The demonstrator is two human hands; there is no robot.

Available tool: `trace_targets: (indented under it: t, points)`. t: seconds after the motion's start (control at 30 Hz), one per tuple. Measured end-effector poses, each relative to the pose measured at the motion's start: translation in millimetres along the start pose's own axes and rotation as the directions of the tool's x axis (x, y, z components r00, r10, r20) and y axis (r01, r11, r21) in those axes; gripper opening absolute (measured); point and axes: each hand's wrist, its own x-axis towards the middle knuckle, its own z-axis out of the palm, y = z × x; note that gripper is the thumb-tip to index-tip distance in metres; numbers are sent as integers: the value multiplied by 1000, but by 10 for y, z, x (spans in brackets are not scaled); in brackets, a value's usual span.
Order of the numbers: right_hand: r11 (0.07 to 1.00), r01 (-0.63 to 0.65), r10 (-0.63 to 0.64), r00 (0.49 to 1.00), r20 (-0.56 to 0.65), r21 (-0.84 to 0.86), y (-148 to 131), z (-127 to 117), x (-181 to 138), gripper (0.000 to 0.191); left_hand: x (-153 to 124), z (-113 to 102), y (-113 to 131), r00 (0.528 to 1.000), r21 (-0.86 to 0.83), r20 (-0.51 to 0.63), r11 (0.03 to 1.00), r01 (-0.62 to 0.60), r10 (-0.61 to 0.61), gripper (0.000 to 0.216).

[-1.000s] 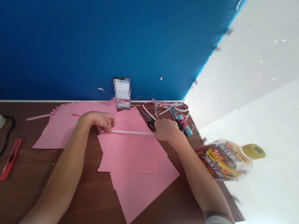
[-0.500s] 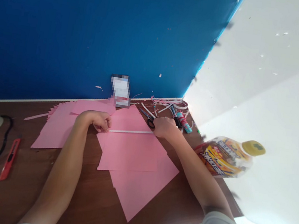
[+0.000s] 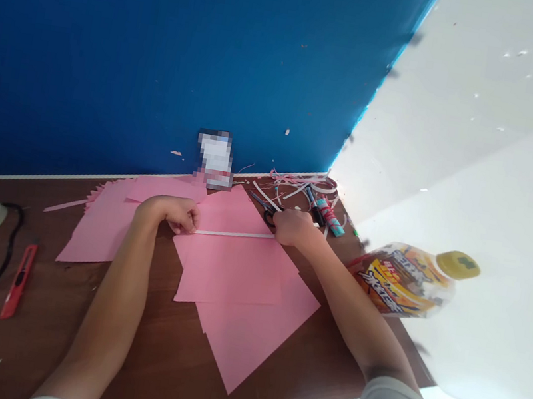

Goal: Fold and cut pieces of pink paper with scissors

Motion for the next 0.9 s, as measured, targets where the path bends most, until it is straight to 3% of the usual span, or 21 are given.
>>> trace_targets:
  t: [0.9]
  points:
    - [1000, 25, -25, 1000, 10, -14, -3, 79, 67, 37, -9, 19, -13, 1000, -7, 16, 1000, 11, -11, 35]
